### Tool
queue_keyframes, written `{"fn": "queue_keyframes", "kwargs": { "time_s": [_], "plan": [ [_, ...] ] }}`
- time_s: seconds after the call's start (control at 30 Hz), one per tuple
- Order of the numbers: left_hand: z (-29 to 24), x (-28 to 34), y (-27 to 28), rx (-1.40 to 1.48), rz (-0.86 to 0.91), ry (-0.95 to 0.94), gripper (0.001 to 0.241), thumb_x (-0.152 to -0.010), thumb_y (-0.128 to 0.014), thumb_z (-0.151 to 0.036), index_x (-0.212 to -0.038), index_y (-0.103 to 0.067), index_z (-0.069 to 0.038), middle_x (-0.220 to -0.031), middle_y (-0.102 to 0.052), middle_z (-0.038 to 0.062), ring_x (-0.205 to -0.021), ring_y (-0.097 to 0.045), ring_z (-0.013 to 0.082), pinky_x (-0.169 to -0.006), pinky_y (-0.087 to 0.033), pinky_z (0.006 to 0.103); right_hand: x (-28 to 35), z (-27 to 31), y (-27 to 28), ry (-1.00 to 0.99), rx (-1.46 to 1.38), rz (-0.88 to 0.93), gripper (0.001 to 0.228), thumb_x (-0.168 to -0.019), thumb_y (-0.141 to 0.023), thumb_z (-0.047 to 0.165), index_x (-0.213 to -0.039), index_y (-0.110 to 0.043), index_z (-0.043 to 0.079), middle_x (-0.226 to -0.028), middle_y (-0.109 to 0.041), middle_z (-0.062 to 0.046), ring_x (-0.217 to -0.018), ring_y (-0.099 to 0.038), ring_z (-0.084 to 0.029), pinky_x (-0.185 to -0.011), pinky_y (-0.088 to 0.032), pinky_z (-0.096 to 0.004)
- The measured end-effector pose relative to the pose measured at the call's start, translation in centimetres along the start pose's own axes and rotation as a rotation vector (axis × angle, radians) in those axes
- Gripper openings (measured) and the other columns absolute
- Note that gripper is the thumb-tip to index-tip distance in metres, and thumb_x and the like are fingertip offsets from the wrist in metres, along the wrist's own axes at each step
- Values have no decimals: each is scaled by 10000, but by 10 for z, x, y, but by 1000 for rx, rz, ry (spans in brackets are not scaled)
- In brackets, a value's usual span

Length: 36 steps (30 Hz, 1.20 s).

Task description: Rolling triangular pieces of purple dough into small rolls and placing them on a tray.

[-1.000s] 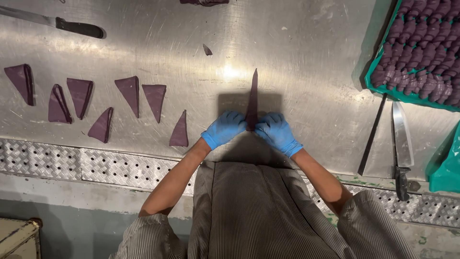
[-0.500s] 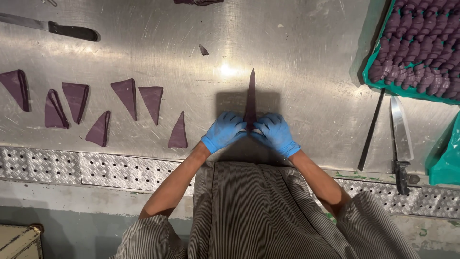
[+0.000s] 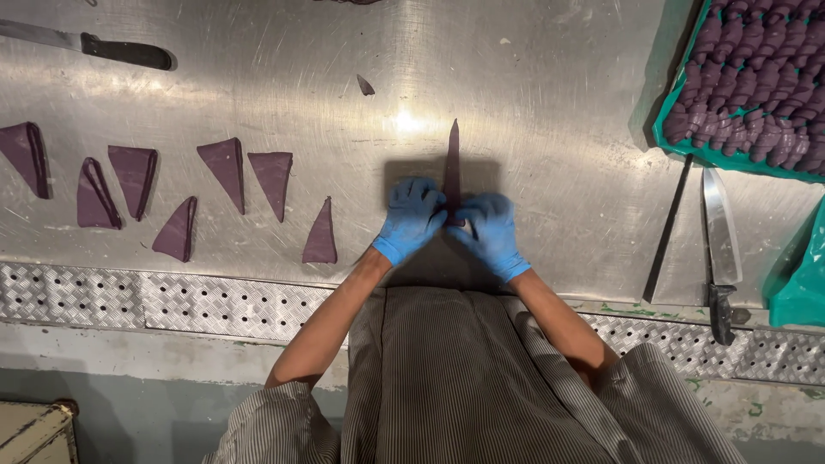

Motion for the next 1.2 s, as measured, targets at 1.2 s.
{"fn": "queue_keyframes", "kwargs": {
  "time_s": [1.2],
  "plan": [
    [11,-16,-9,-171,-49,-239,369,-885,-749,-292,-1205,-686,-120,-1214,-627,60,-1129,-598,266,-993,-497,405,-33,-26,0,153,111,38,346,-873,-799,209,-1187,-698,105,-1209,-659,-57,-1122,-605,-284,-1018,-477,-426]
  ]
}}
Point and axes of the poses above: each hand's wrist, its own x-axis away from the middle knuckle, its own y-axis out of the back of the hand, z = x × y, the point moved 5 cm from there along -x, towards the middle knuckle
